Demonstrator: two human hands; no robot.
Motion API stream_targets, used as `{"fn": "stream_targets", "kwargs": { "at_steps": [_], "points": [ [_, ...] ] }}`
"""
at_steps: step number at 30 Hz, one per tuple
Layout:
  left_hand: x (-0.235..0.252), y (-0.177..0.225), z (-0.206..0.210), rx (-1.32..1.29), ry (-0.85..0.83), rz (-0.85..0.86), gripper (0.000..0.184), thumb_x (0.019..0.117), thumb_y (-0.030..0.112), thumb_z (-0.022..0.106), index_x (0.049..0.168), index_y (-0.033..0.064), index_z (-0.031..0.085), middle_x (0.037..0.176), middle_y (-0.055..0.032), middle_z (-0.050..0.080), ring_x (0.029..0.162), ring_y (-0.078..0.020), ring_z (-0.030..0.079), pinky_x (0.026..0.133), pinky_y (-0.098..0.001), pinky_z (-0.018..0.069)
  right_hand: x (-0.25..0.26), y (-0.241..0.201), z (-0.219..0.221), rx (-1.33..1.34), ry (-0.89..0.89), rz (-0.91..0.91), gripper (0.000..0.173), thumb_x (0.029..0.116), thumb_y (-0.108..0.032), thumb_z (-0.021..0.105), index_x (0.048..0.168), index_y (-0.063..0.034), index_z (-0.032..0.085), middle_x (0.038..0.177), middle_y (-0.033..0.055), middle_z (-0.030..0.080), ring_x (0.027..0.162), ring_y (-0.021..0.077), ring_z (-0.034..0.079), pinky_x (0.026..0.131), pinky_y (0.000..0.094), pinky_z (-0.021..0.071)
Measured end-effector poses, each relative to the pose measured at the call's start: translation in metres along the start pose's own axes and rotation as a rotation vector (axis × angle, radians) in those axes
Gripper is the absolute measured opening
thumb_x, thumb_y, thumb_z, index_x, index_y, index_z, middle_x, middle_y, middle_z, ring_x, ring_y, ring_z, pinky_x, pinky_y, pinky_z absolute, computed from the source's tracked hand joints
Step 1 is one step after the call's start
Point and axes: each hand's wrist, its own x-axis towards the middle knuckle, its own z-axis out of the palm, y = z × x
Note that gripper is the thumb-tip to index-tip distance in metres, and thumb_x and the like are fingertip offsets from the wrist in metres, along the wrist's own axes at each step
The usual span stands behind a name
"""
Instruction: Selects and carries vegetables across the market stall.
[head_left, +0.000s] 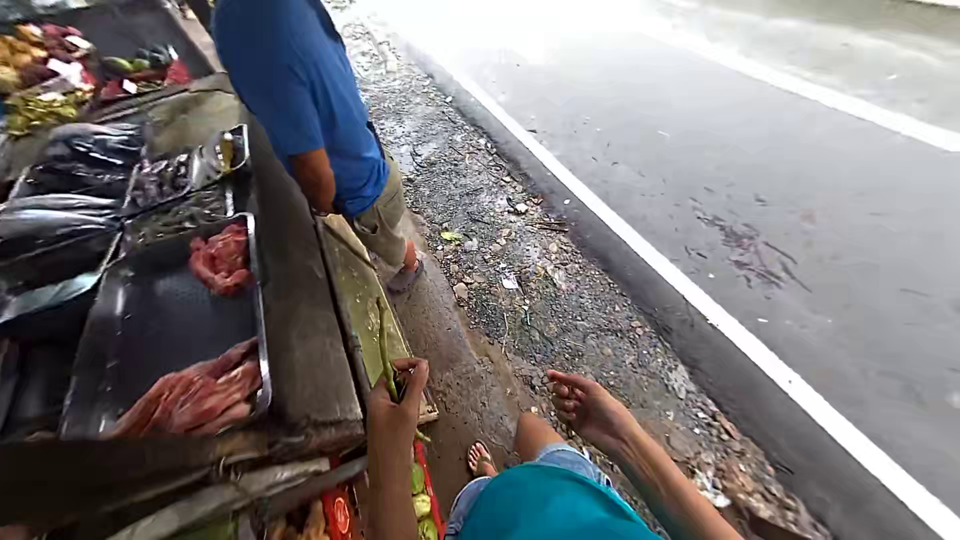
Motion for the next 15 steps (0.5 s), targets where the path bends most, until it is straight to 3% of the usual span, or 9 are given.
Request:
{"fn": "stream_targets", "kwargs": {
  "at_steps": [6, 11, 13, 15],
  "points": [
    [0.134, -0.002, 0.063, 0.055, -0.098, 0.006, 0.011, 0.0972, 0.017, 0.067, 0.105, 0.0091, 0.069, 0.061, 0.0084, 0.049, 0.044, -0.0008, 0.037, 0.041, -0.0170, 0.0313, 0.102, -0.082, 0.003, 0.111, 0.081, -0.054, 0.017, 0.1027, -0.018, 0.053, 0.095, -0.0120, 0.067, 0.061, -0.0073, 0.049, 0.047, 0.0005, 0.043, 0.045, 0.0149, 0.0400],
    [0.239, -0.033, 0.112, 0.285, -0.014, 0.016, 0.015, 0.0949, 0.018, 0.067, 0.106, 0.0075, 0.069, 0.070, 0.0100, 0.061, 0.048, 0.0030, 0.045, 0.043, -0.0150, 0.0362, 0.213, -0.197, -0.056, 0.026, 0.241, -0.099, 0.023, 0.1054, -0.024, 0.049, 0.091, -0.0166, 0.066, 0.058, -0.0103, 0.047, 0.045, -0.0004, 0.041, 0.045, 0.0151, 0.0387],
    [0.284, -0.061, 0.137, 0.222, -0.011, -0.033, 0.010, 0.0961, 0.013, 0.065, 0.105, 0.0085, 0.068, 0.068, 0.0125, 0.058, 0.049, 0.0046, 0.045, 0.045, -0.0143, 0.0384, 0.267, -0.256, -0.094, -0.051, 0.274, -0.171, 0.032, 0.1094, -0.029, 0.040, 0.090, -0.0206, 0.064, 0.055, -0.0127, 0.045, 0.043, -0.0016, 0.039, 0.044, 0.0150, 0.0371],
    [0.343, -0.094, 0.168, -0.054, -0.015, -0.070, 0.011, 0.0997, 0.010, 0.058, 0.101, 0.0156, 0.068, 0.057, 0.0145, 0.050, 0.044, 0.0055, 0.038, 0.043, -0.0135, 0.0342, 0.347, -0.322, -0.117, 0.014, 0.340, -0.281, 0.032, 0.1081, -0.028, 0.038, 0.084, -0.0217, 0.057, 0.052, -0.0133, 0.041, 0.042, -0.0017, 0.037, 0.043, 0.0158, 0.0351]
  ]
}}
